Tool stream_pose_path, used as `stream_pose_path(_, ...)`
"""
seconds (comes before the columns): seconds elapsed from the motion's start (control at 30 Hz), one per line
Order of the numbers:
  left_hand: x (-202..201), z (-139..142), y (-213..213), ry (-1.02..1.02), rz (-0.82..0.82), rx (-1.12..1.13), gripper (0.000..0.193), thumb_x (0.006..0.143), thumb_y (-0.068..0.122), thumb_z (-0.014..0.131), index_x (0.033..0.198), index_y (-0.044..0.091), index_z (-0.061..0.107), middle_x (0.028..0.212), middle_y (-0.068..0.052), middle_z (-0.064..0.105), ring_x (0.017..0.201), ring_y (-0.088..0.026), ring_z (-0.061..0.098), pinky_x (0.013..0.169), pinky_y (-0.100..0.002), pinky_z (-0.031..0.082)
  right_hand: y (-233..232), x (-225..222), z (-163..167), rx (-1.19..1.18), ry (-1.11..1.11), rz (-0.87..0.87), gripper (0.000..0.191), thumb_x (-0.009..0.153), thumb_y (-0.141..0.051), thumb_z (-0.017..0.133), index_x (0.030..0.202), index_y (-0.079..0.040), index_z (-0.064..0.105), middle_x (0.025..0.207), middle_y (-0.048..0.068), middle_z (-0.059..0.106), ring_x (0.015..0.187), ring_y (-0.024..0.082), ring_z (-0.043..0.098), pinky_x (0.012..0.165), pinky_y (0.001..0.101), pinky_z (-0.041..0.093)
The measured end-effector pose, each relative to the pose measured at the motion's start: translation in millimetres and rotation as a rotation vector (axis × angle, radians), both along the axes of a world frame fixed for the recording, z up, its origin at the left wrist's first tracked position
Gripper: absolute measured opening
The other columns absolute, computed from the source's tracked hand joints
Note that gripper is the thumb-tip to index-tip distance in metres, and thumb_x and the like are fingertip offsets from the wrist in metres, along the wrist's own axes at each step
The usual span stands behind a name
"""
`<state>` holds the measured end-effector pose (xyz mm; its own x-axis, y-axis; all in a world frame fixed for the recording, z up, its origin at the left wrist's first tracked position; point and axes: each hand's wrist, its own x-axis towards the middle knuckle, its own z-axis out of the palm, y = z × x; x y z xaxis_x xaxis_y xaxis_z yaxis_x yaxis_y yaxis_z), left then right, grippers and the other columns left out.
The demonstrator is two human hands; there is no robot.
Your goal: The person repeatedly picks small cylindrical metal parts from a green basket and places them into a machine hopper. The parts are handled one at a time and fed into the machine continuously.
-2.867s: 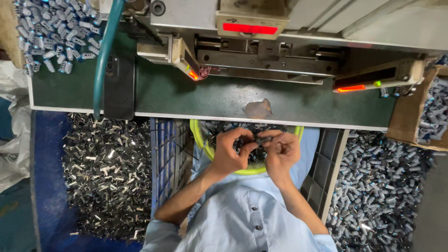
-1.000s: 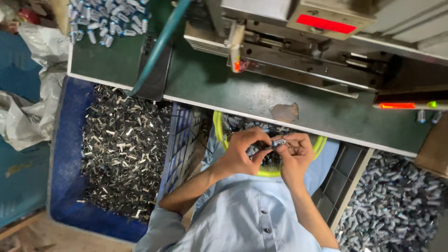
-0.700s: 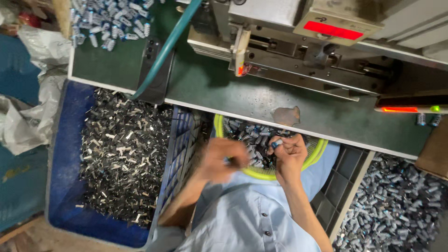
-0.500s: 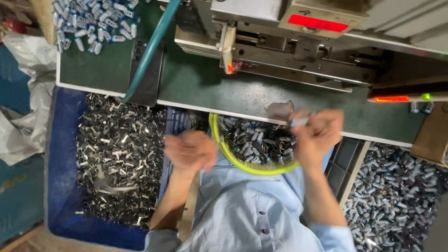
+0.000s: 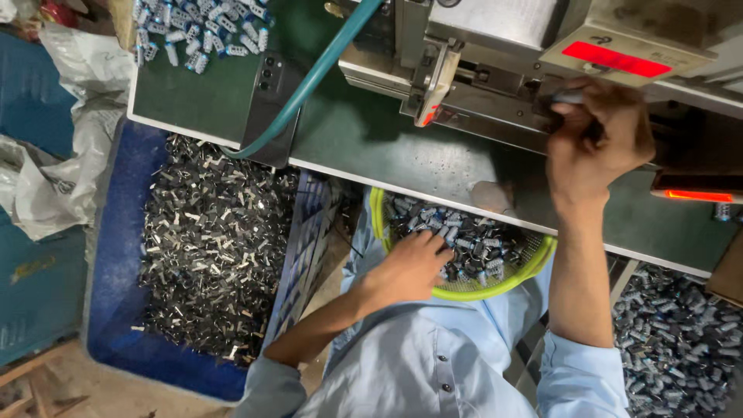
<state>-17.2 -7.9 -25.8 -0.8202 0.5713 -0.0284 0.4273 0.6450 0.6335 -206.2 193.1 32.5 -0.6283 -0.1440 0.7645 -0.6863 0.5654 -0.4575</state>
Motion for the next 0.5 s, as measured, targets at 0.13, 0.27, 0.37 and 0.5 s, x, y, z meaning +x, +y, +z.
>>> stream_pose_path(0.13, 6.1, -18.8, 13.9, 0.156, -0.03, -0.115, 0.025, 0.073, 0.009, 0.068, 0.097, 0.008, 0.072, 0.104, -0.013, 0.063, 0.104, -0.031, 0.058, 0.087, -0.041, 0.047, 4.8, -1.2, -1.3, 0.073, -0.044, -0.063, 0.025, 0.095, 0.023, 0.067, 0.106, 0.002, 0.06, 0.104, 0.012, 0.076, 0.092, 0.028, 0.069, 0.08, 0.0326, 0.056)
stream_pose_path(0.27, 4.0, -42.1, 14.8, 0.172, -0.171, -0.205, 0.022, 0.077, 0.012, 0.067, 0.098, 0.007, 0.071, 0.102, -0.011, 0.065, 0.106, -0.03, 0.058, 0.086, -0.042, 0.046, -0.2, -2.3, 30.8, 0.113, -0.198, 0.096, 0.022, 0.093, 0.019, 0.059, 0.105, 0.001, 0.064, 0.109, 0.012, 0.075, 0.097, 0.026, 0.073, 0.088, 0.0342, 0.057)
stream_pose_path(0.37, 1.2, -47.6, 13.4, 0.2, -0.192, -0.161, 0.023, 0.075, 0.013, 0.067, 0.097, 0.007, 0.071, 0.1, -0.01, 0.065, 0.106, -0.029, 0.058, 0.086, -0.042, 0.047, -7.5, 5.5, 66.2, 0.201, -0.212, 0.103, 0.026, 0.083, 0.017, 0.055, 0.101, 0.001, 0.065, 0.107, 0.013, 0.074, 0.095, 0.028, 0.072, 0.087, 0.0364, 0.057)
stream_pose_path(0.5, 6.2, -42.2, -2.1, 0.127, -0.126, -0.073, 0.015, 0.077, 0.009, 0.067, 0.091, 0.008, 0.07, 0.099, -0.006, 0.064, 0.106, -0.027, 0.057, 0.089, -0.039, 0.048, -2.5, 75.2, 78.3, 0.33, -0.017, 0.004, 0.025, 0.064, 0.011, 0.062, 0.085, -0.001, 0.068, 0.09, 0.015, 0.074, 0.087, 0.033, 0.072, 0.077, 0.0472, 0.049)
